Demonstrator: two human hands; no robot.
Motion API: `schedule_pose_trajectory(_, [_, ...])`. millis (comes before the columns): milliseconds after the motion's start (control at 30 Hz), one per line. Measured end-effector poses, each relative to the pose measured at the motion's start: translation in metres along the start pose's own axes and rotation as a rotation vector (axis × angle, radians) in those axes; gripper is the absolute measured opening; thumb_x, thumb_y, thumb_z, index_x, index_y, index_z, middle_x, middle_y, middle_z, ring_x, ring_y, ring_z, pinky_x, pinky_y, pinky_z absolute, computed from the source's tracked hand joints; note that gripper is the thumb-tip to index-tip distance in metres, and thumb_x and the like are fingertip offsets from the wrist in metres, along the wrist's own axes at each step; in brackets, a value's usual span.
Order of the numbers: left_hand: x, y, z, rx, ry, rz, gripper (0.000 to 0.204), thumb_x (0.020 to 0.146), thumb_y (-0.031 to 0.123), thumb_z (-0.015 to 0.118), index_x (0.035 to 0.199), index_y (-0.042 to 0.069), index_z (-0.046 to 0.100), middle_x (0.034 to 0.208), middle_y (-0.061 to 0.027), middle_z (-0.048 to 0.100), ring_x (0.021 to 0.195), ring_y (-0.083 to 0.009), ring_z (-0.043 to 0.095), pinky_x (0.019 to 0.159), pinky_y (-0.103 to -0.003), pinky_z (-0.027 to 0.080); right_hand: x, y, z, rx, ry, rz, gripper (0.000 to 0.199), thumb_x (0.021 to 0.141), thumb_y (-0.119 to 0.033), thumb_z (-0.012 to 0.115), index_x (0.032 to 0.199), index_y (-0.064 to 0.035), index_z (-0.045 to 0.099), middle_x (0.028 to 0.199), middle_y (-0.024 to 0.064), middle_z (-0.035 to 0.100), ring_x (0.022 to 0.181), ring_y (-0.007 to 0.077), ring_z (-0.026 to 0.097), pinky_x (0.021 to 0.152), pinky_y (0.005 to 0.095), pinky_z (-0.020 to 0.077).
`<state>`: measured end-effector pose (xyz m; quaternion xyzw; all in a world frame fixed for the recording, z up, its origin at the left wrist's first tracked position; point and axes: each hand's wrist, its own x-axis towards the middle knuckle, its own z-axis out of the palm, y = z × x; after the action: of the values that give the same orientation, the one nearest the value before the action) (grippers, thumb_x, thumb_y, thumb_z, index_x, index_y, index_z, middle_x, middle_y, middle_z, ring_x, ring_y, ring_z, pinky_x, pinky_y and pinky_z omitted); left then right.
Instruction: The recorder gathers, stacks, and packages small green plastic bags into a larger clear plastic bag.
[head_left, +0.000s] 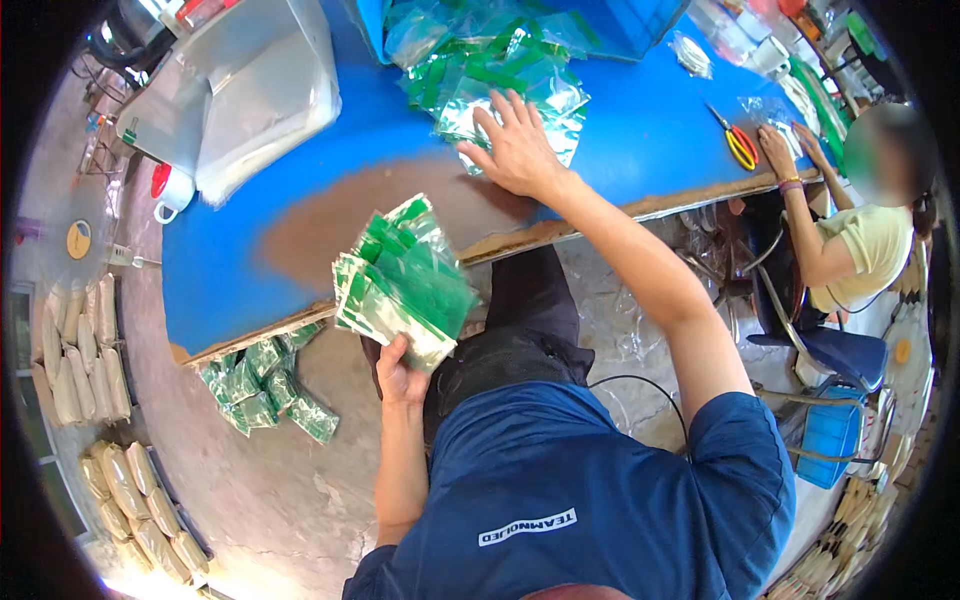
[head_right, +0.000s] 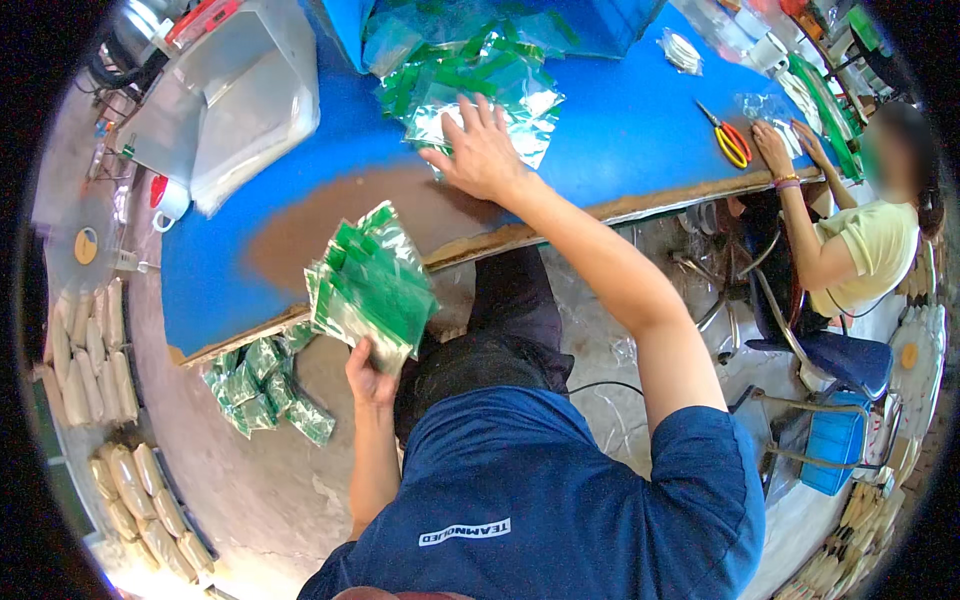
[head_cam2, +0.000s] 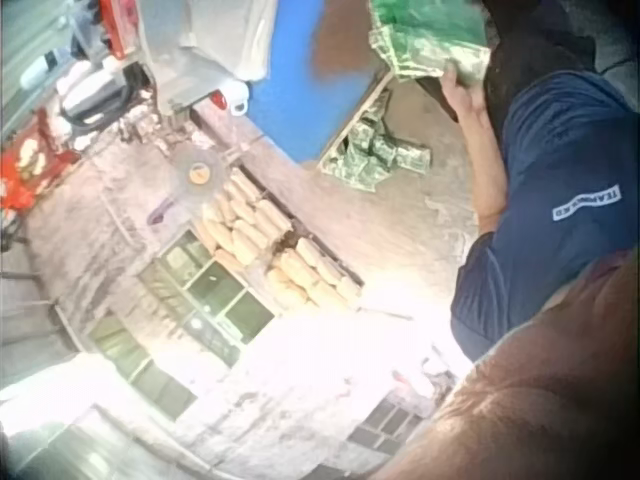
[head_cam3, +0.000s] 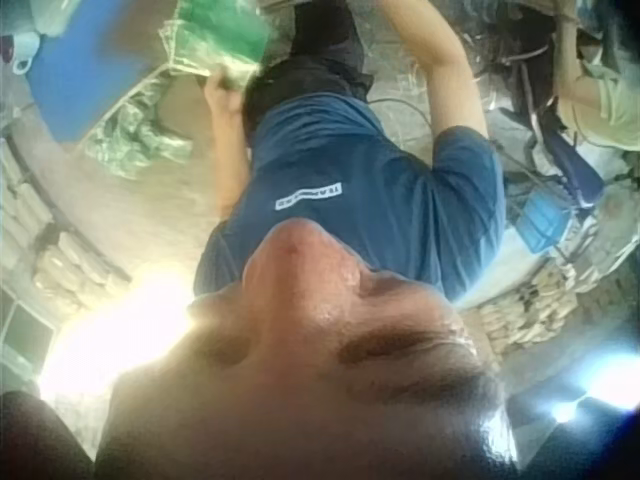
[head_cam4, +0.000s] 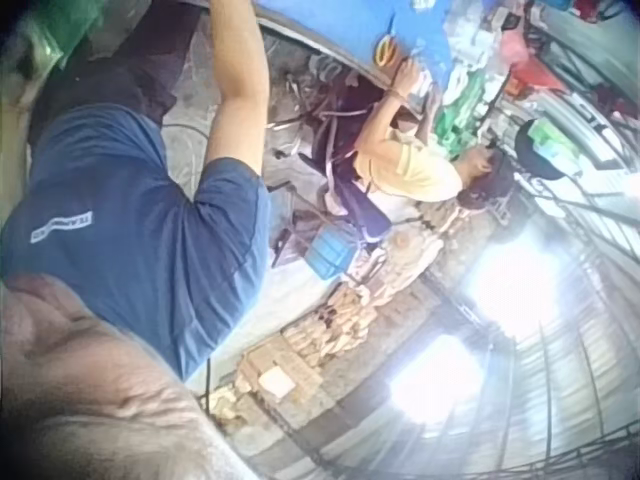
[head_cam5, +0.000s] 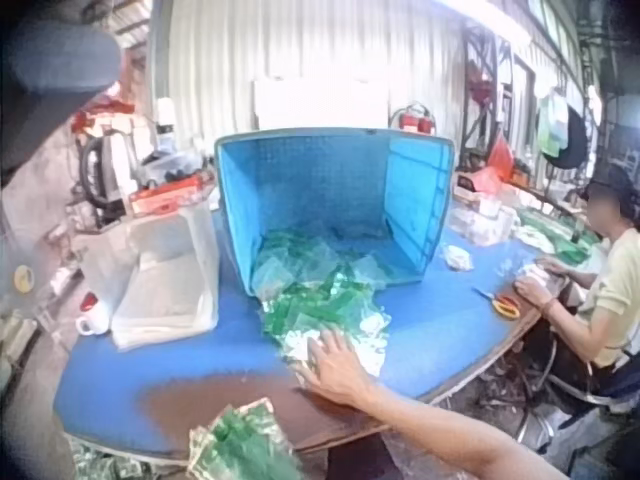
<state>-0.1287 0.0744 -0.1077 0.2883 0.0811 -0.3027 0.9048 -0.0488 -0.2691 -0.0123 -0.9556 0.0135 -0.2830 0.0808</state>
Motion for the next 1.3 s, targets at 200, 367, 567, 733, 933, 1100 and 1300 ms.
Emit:
schedule_pose_trajectory(200, [-0.003,0.001,-0.001,-0.028,-0.033,-0.006,0.066,0.081,0.018,0.077,0.138,-0.002,0.049,0.133,-0.0150,0.060,0.121,-0.0333,0.058,0.108,-0.050,0.045,-0.056,-0.054,-0.025,0.560,-0.342,-0.349,0.041,0.098,-0.034,0.057,0.127,-0.0049,0.060,0.133,0.0223,0.056,0.128,0.0365,0.051,0.109,0.0497,0.0378])
schedule_pose_trajectory(367, [0.002,0.005,-0.009,0.025,-0.037,-0.063,0.071,0.078,0.018,0.079,0.139,-0.003,0.048,0.131,-0.0150,0.061,0.119,-0.0328,0.060,0.106,-0.048,0.046,-0.020,0.015,-0.032,0.434,-0.007,0.158,0.047,0.101,-0.033,0.052,0.135,-0.0014,0.055,0.140,0.0222,0.055,0.130,0.0369,0.052,0.109,0.0430,0.0405])
schedule_pose_trajectory(567, [0.003,0.000,-0.004,0.018,-0.035,-0.061,0.076,0.075,0.018,0.081,0.140,-0.001,0.047,0.130,-0.0144,0.062,0.119,-0.0331,0.060,0.106,-0.048,0.047,-0.049,0.061,-0.039,-0.014,-0.168,0.093,0.053,0.090,-0.047,0.064,0.122,-0.0047,0.063,0.120,0.0220,0.055,0.112,0.0401,0.051,0.100,0.0513,0.0393])
schedule_pose_trajectory(733, [0.008,0.004,-0.023,-0.198,-0.268,-0.141,0.068,0.072,0.018,0.080,0.132,0.001,0.056,0.131,-0.0136,0.062,0.124,-0.0317,0.056,0.112,-0.050,0.041,-0.072,-0.031,-0.046,0.375,-0.198,-0.073,0.044,0.092,-0.036,0.064,0.123,-0.0046,0.061,0.141,0.0249,0.047,0.132,0.0458,0.043,0.111,0.0541,0.0344])
schedule_pose_trajectory(933, [0.013,0.007,-0.007,-0.103,-0.091,-0.049,0.061,0.080,0.016,0.076,0.134,0.000,0.053,0.131,-0.0142,0.062,0.122,-0.0333,0.057,0.111,-0.049,0.041,-0.043,-0.056,-0.037,0.740,-0.583,-0.209,0.036,0.097,-0.025,0.058,0.125,-0.0039,0.062,0.121,0.0199,0.064,0.115,0.0336,0.061,0.102,0.0422,0.0464])
schedule_pose_trajectory(1100, [0.000,0.005,0.005,-0.125,-0.060,-0.040,0.062,0.079,0.015,0.077,0.135,0.000,0.053,0.130,-0.0146,0.062,0.121,-0.0333,0.058,0.109,-0.050,0.043,0.021,0.083,-0.018,0.118,0.094,0.264,0.060,0.095,-0.047,0.060,0.132,-0.0005,0.056,0.141,0.0230,0.052,0.130,0.0405,0.049,0.108,0.0439,0.0403])
schedule_pose_trajectory(1300, [-0.010,0.012,-0.005,-0.189,-0.112,-0.070,0.076,0.075,0.013,0.079,0.143,0.005,0.045,0.133,-0.0121,0.060,0.123,-0.0315,0.057,0.107,-0.047,0.046,-0.032,0.036,-0.018,-0.015,-0.197,0.049,0.055,0.096,-0.044,0.059,0.134,-0.0051,0.055,0.140,0.0215,0.050,0.139,0.0456,0.036,0.113,0.0604,0.0288])
